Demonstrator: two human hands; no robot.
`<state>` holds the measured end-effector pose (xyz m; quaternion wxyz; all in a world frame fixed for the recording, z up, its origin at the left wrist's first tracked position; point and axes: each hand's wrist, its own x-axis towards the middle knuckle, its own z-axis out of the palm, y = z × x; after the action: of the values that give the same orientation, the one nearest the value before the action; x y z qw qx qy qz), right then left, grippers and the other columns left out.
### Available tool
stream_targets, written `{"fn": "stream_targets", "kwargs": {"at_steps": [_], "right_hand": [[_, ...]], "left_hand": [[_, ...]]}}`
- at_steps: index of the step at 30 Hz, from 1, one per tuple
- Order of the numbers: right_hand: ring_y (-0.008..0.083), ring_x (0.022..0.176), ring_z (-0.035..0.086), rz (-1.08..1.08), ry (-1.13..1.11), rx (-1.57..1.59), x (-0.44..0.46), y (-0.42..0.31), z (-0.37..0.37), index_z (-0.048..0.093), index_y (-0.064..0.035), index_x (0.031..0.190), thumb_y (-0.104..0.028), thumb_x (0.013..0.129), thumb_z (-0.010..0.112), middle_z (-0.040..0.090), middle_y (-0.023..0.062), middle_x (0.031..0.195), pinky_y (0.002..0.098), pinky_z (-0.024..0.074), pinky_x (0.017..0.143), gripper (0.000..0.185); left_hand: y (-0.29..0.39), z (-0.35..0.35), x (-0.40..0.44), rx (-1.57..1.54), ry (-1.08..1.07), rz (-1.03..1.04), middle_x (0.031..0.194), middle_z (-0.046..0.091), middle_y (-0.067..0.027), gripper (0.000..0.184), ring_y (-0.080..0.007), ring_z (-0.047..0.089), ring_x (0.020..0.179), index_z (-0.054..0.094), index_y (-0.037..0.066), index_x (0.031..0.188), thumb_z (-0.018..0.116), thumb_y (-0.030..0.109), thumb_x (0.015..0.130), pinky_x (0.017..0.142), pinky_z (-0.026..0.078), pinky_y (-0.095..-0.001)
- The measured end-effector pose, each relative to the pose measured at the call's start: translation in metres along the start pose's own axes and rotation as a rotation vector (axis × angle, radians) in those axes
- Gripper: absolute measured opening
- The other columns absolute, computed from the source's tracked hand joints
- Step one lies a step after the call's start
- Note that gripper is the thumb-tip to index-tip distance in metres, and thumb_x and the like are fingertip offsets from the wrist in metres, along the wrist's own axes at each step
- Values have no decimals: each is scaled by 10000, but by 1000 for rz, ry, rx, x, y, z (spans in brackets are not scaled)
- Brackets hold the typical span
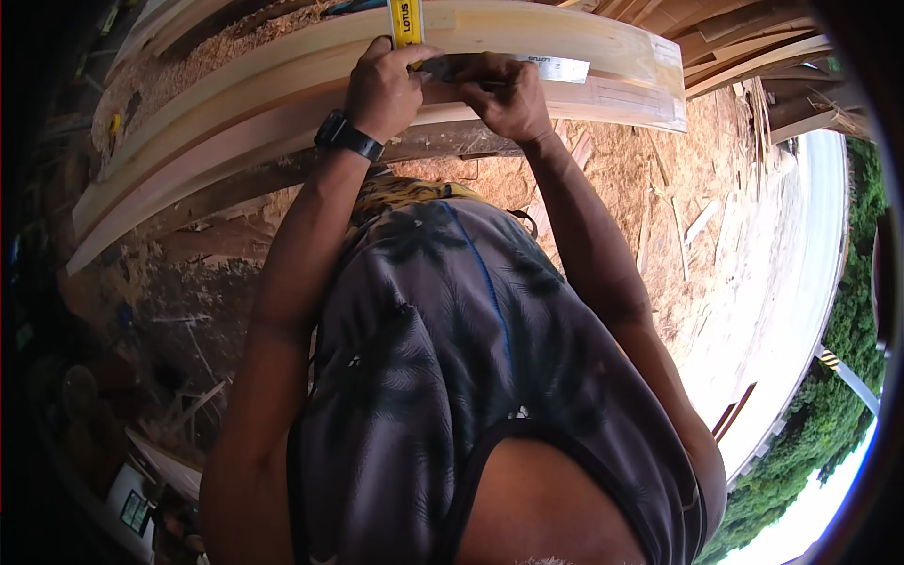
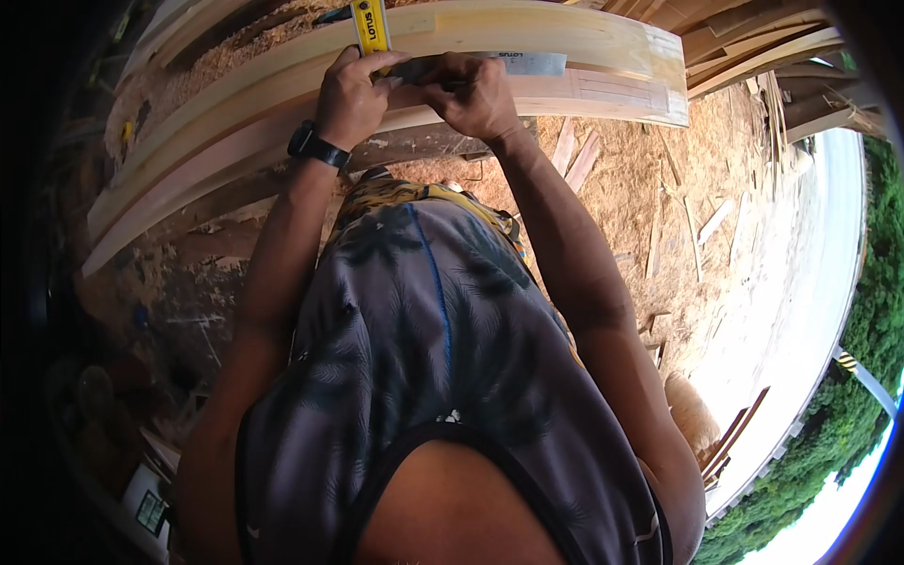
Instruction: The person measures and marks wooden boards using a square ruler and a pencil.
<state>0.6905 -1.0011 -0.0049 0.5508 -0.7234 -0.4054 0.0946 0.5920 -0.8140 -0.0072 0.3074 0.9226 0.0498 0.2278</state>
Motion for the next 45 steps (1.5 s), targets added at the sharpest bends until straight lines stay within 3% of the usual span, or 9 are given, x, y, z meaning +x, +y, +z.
{"fn": "stream_targets", "kwargs": {"at_steps": [7,9,19,22,24,33,43,45], "right_hand": [[201,823,770,33,-5,-5,0,-1,1,756,12,935,-39,836,739,773,127,866,319,629,782,113],[203,832,772,38,-3,2,0,-1,1,751,14,943,-41,840,737,773,129,863,319,628,789,118],[204,841,771,67,-18,-12,0,-3,0,743,22,937,-46,848,735,777,136,890,320,626,799,112],[204,842,772,37,-27,7,1,-1,0,742,19,934,-50,847,738,778,136,891,317,624,799,111],[200,840,772,58,-26,10,0,-4,0,745,14,929,-50,842,742,779,132,891,315,623,791,108],[193,831,771,73,12,-18,-1,-7,2,745,12,919,-37,834,741,779,127,892,314,622,791,97],[199,871,771,74,-11,-79,-2,-4,2,734,29,941,-29,853,734,781,133,915,320,626,828,106],[174,786,753,5,11,-53,-1,1,4,731,34,914,-27,854,717,770,125,855,300,616,747,86]], "left_hand": [[2,-2,1,-2,6,-3,898,628,-146,384,-328,650,817,779,166,1160,780,17,807,743,549,-415],[4,-4,1,-3,-38,-61,967,631,-166,386,-369,671,883,781,202,1138,755,2,809,813,575,-448],[-2,1,0,-20,16,27,911,628,-138,415,-324,660,829,779,171,1160,772,-22,794,744,559,-415],[-1,-1,-1,-14,14,31,919,631,-140,411,-325,661,828,779,168,1159,770,-22,794,739,560,-418],[1,-3,0,-4,-43,-37,975,629,-174,382,-363,684,890,778,207,1153,767,18,821,809,586,-447],[-1,-1,0,-30,-31,-34,979,627,-182,391,-377,678,902,776,204,1160,752,6,825,803,583,-450],[-2,1,-1,-16,14,20,928,634,-145,390,-330,666,838,776,172,1173,764,-6,826,746,561,-420],[-2,1,-1,-17,-8,-8,932,632,-146,391,-332,665,840,776,178,1172,762,-7,828,746,560,-420]]}}
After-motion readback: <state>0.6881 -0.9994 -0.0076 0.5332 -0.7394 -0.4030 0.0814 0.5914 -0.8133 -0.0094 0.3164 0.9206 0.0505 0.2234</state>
